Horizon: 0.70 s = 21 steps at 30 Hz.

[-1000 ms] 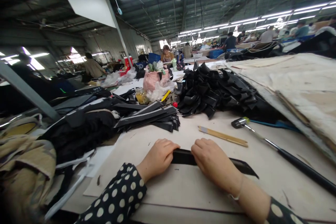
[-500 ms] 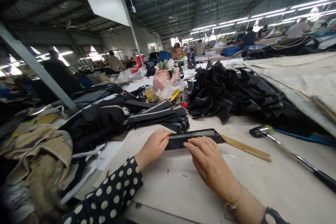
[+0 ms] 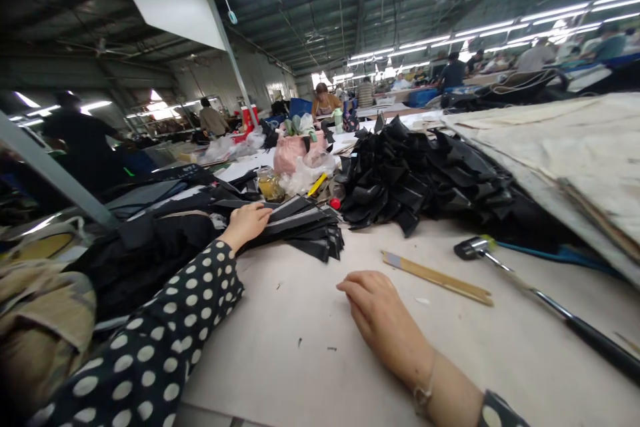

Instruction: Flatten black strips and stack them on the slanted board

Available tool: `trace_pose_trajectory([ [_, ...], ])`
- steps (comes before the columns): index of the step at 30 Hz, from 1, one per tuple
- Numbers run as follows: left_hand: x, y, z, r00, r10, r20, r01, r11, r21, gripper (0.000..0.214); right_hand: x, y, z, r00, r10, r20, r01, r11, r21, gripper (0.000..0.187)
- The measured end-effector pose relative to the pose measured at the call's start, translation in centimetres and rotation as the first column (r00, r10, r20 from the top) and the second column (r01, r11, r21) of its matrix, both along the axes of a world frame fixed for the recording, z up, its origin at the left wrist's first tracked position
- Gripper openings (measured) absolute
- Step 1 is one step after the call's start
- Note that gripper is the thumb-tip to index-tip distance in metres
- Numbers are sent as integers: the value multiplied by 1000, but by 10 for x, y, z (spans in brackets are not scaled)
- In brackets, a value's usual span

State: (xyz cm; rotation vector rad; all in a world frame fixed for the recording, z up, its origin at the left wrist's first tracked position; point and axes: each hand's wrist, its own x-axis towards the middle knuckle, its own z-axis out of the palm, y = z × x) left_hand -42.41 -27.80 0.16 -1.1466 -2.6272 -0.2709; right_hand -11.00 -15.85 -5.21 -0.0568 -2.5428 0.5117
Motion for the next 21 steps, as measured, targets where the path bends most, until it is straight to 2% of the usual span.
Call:
trace_pose_trajectory([
  [3, -10, 17, -13, 997, 78, -16, -78, 997, 21, 37, -1, 2, 0, 1000, -4, 15, 4, 1000, -25, 27],
  [6, -6, 32, -26, 990, 138, -20, -137, 989, 50, 45, -2, 4, -2, 999, -7, 42, 10, 998, -57, 28],
  [8, 1, 35, -31, 992, 124, -34, -121, 990, 67, 46, -2, 6, -2, 998, -12, 61, 17, 997, -75, 28],
  [11, 14, 30, -35, 999, 15, -50, -11, 998, 65, 44, -2, 6, -2, 997, -7, 76, 14, 996, -87, 28],
  [13, 22, 20, -36, 992, -119, -34, 121, 992, 48, 46, -2, 6, -1, 997, 1, 80, 7, 996, -93, 28],
  [17, 36, -4, -33, 921, -387, 43, 386, 922, 20, 55, -1, 5, -1, 996, 9, 88, -2, 996, -90, 28],
  [19, 42, -15, -31, 887, -456, 75, 457, 890, 0, 54, -1, 5, -1, 996, 6, 86, 1, 996, -85, 29],
  [21, 47, -23, -28, 857, -504, 104, 509, 860, -24, 43, -1, 5, -2, 996, 7, 86, 1, 996, -85, 28],
])
